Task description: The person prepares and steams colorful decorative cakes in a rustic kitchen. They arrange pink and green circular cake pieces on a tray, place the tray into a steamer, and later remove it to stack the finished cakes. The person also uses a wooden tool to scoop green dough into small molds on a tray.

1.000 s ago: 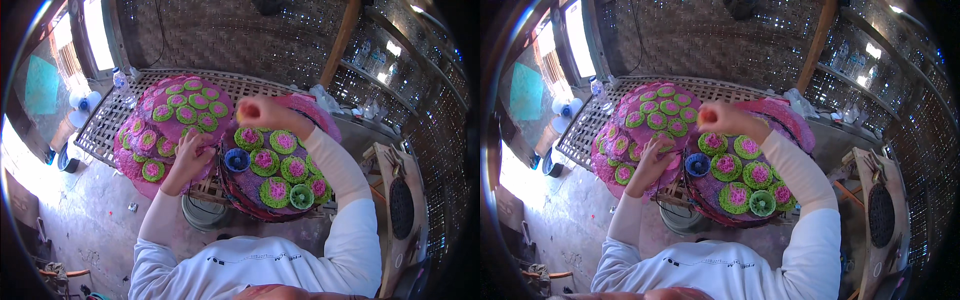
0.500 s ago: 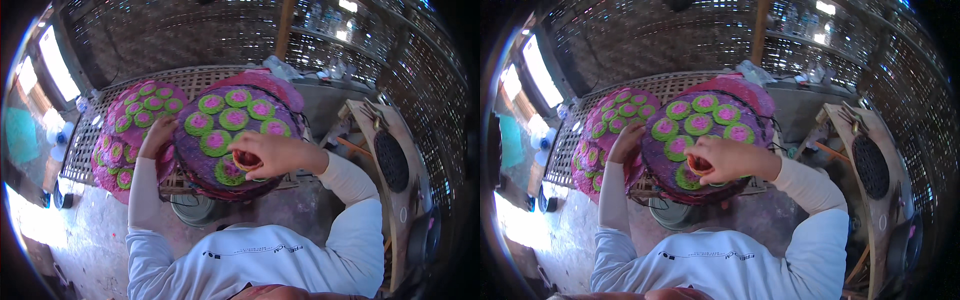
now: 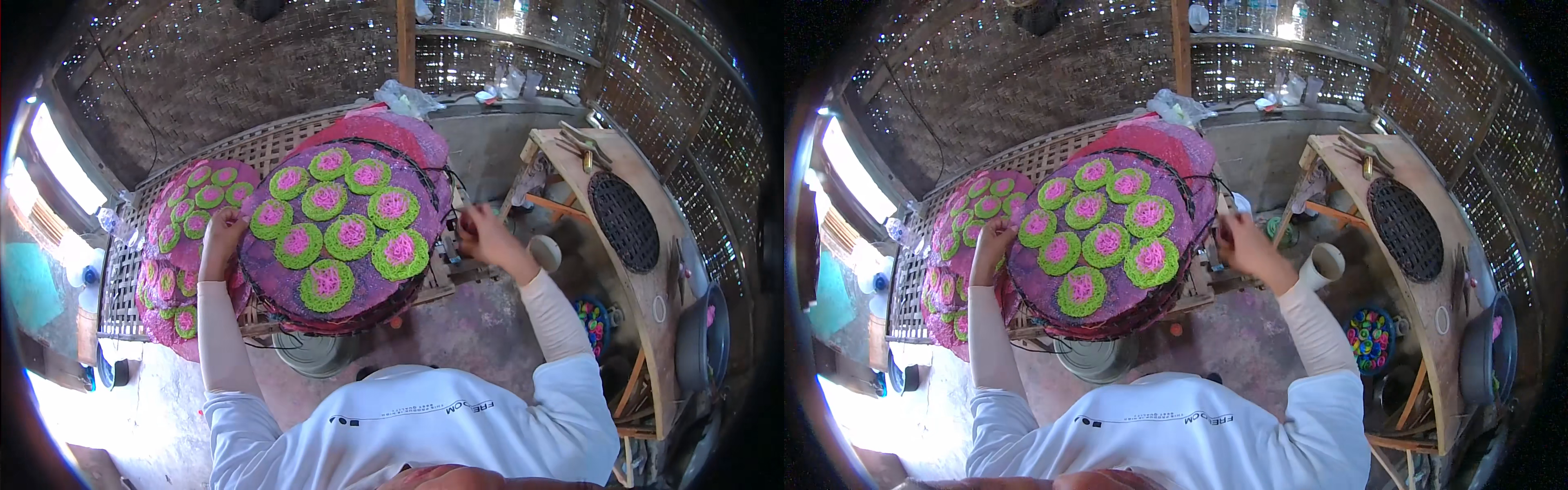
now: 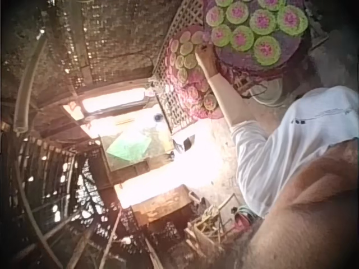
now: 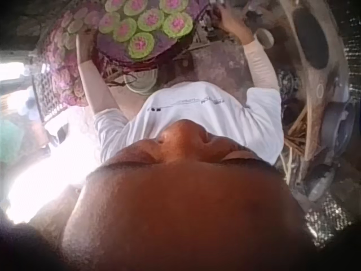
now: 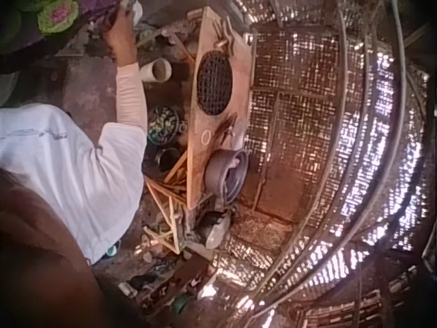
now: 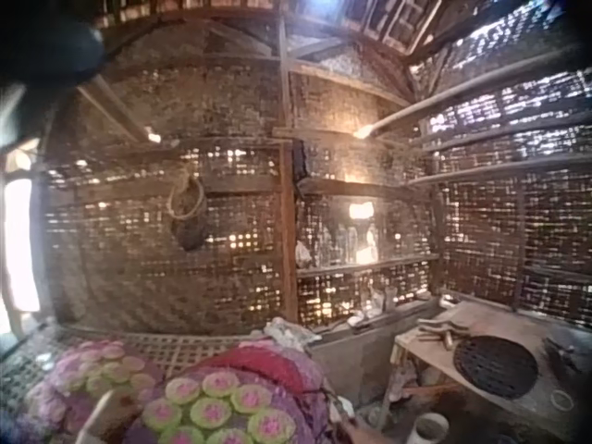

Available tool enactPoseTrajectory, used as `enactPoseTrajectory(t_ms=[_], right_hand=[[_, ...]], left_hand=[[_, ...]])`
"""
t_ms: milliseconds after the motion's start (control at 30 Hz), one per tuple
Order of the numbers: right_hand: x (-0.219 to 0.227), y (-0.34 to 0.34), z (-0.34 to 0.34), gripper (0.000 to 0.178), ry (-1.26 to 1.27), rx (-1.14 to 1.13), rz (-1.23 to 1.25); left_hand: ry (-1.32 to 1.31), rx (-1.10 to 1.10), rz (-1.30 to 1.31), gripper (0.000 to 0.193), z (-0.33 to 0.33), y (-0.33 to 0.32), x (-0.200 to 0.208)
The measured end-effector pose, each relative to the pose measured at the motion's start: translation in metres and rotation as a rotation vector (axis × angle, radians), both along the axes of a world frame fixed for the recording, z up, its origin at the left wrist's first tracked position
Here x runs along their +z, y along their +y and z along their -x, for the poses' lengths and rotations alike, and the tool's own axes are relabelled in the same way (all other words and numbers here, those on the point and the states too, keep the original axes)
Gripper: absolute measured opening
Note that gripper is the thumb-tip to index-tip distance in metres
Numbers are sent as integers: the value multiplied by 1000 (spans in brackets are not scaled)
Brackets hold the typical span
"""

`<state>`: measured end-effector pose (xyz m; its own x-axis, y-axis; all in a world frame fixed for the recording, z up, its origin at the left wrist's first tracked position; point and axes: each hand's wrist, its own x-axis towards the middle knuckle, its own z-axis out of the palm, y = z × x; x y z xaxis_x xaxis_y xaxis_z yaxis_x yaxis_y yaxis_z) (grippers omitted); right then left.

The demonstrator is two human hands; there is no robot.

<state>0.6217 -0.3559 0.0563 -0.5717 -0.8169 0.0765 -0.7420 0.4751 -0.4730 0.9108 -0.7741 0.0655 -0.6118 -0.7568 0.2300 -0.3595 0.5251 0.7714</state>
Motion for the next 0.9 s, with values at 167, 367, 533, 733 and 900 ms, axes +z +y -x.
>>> enactPoseTrajectory(t_ms=[167,367,533,733,900], right_hand=[[-12,-3,-13,67,51,149,211],[62,-64,-4,31,93,77,282],[52,-119,5,19,529,50,67],[46,-131,6,15,505,-71,-7],[60,-142,-5,16,368,-83,123]], left_hand=[[-153,116,84,32,-4,9,1],[-286,173,307,35,-11,35,27],[-376,208,380,32,-14,48,38],[-427,202,416,28,-11,56,37],[-153,124,156,30,-4,63,38]])
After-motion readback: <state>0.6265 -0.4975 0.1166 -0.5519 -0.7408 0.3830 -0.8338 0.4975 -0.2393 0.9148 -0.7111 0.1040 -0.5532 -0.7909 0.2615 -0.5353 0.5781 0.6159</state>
